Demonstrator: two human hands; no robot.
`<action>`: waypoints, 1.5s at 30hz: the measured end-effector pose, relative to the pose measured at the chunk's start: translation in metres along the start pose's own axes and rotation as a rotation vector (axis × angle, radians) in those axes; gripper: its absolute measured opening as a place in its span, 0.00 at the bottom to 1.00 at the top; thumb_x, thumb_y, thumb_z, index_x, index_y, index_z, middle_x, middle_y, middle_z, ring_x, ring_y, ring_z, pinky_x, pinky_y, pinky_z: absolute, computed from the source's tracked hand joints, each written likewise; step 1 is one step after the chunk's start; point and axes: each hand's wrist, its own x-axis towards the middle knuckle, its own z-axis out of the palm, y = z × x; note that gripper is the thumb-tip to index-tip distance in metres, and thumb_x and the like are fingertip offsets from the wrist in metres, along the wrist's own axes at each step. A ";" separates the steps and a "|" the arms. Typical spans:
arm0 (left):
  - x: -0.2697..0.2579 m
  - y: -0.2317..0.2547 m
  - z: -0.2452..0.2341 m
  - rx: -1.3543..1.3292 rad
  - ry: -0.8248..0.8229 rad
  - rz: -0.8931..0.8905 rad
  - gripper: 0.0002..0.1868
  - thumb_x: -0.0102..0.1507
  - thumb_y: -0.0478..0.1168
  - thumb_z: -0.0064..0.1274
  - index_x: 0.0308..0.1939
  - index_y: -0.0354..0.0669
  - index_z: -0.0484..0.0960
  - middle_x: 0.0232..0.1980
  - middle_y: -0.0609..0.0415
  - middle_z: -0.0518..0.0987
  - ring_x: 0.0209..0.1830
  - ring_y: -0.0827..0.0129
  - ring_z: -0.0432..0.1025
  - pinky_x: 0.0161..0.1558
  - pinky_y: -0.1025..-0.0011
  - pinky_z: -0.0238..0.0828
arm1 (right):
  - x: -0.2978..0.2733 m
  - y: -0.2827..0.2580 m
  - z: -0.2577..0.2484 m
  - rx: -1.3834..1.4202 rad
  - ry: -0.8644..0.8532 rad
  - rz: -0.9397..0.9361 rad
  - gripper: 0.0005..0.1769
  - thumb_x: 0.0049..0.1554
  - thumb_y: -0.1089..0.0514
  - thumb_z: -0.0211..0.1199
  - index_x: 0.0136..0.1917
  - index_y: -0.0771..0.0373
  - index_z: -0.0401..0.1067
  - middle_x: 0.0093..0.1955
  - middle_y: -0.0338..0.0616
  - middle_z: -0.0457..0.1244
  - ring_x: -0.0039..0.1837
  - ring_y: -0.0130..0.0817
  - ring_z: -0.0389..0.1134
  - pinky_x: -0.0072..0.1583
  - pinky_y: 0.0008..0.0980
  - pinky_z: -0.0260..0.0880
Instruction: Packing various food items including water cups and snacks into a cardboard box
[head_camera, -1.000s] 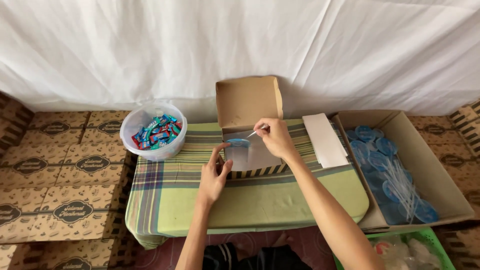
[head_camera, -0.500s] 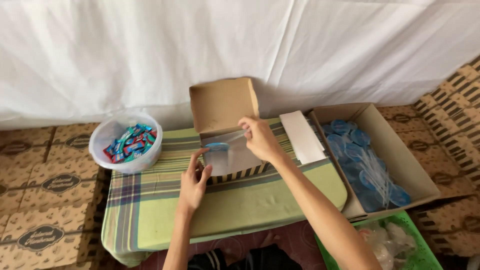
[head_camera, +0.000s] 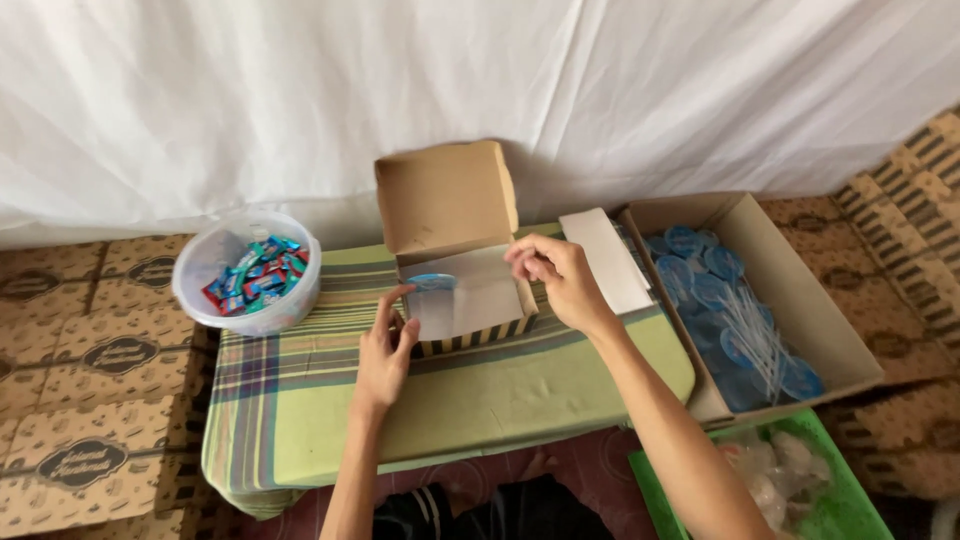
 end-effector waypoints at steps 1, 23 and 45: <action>-0.002 -0.002 -0.002 0.000 -0.017 -0.001 0.26 0.67 0.45 0.43 0.70 0.60 0.69 0.26 0.51 0.71 0.18 0.59 0.69 0.30 0.63 0.68 | -0.006 0.002 -0.005 -0.001 0.012 0.013 0.10 0.60 0.71 0.57 0.49 0.64 0.77 0.35 0.47 0.70 0.37 0.29 0.64 0.44 0.29 0.70; -0.013 -0.001 0.024 0.054 0.061 0.084 0.27 0.72 0.30 0.35 0.77 0.34 0.62 0.47 0.27 0.72 0.26 0.61 0.56 0.27 0.72 0.49 | -0.315 0.084 -0.232 -0.539 -0.320 1.069 0.19 0.56 0.63 0.54 0.61 0.58 0.70 0.66 0.42 0.56 0.54 0.34 0.66 0.50 0.33 0.69; -0.016 0.016 0.027 0.050 0.066 0.023 0.28 0.72 0.30 0.32 0.78 0.39 0.63 0.38 0.41 0.67 0.24 0.68 0.53 0.27 0.74 0.48 | -0.415 0.160 -0.201 -0.087 0.951 0.802 0.11 0.56 0.72 0.60 0.53 0.66 0.72 0.49 0.54 0.66 0.46 0.41 0.69 0.46 0.35 0.76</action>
